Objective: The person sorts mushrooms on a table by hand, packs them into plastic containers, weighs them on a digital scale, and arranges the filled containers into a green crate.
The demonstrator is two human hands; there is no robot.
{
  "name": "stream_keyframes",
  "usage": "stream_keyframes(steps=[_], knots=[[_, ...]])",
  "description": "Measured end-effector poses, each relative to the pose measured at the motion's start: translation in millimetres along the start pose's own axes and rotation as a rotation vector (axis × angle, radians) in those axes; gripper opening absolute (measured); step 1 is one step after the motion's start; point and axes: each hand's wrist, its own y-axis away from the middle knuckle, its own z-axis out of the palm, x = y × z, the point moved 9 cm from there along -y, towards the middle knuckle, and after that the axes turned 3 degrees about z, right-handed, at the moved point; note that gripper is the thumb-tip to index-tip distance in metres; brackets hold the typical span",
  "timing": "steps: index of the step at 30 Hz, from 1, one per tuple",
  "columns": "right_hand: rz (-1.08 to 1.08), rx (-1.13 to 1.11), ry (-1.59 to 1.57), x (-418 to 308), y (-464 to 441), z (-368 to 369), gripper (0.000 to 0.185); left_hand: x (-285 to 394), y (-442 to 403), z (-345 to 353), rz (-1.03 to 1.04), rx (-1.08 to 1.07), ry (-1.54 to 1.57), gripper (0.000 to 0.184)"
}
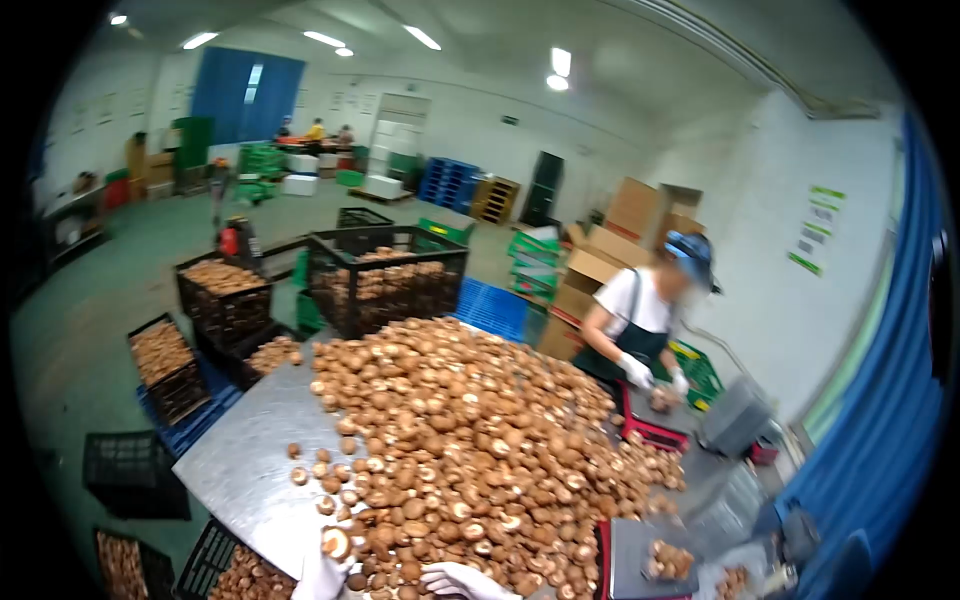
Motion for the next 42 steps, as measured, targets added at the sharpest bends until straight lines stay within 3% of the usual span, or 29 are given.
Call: stream_keyframes(steps=[5,12,18,19,20,21,22,23,24,26,30,31,32,33,34,35,36,38,42], knots=[[0.115,-0.106,-0.069,36,-26,-18,0.042,24,29,69,-0.085,-0.034,-0.016,0.064],[0.203,-0.180,-0.069,56,-31,-24,0.049,9,10,19,-0.068,-0.226,0.248,0.050],[0.222,-0.190,0.028,66,-21,0,0.045,16,33,-38,0.202,-0.049,0.024,0.047],[0.240,-0.097,0.045,42,-1,17,0.036,22,42,-57,0.195,-0.058,0.113,0.046],[0.262,-0.005,0.061,20,17,35,0.030,35,62,-67,0.245,0.151,0.068,0.045],[0.215,-0.055,0.012,27,15,35,0.030,52,88,-69,0.242,0.300,-0.125,0.045],[0.175,-0.114,-0.037,51,10,28,0.031,27,62,-161,0.126,0.342,-0.284,0.043],[0.191,-0.236,-0.022,86,-8,18,0.031,40,73,-195,0.203,0.487,-0.834,0.038],[0.203,-0.247,-0.019,83,-6,24,0.031,76,107,-136,0.316,0.555,-1.301,0.032],[0.160,-0.263,-0.008,69,3,37,0.031,88,115,-118,0.475,0.553,-1.428,0.031],[0.146,-0.205,0.075,59,0,56,0.033,73,93,-102,0.480,0.485,-1.063,0.031],[0.364,-0.261,0.031,125,-25,35,0.044,73,86,-98,0.552,0.459,-1.199,0.030],[0.404,-0.233,0.053,82,-8,60,0.042,61,72,-99,0.604,0.425,-1.333,0.030],[0.360,-0.255,0.109,80,-11,71,0.041,58,62,-95,0.711,0.387,-1.260,0.031],[0.395,-0.264,0.055,86,-5,83,0.040,45,49,-105,0.605,0.376,-1.304,0.031],[0.431,-0.271,0.001,83,4,102,0.039,55,50,-98,0.450,0.395,-1.158,0.032],[0.120,-0.464,0.366,71,-8,99,0.037,52,33,-91,0.525,0.395,-1.041,0.035],[0.209,-0.460,0.378,68,-1,96,0.035,68,15,-74,0.667,0.359,-1.031,0.038],[0.185,-0.364,0.360,69,-3,58,0.031,78,-35,-54,0.650,0.334,-0.961,0.032]])
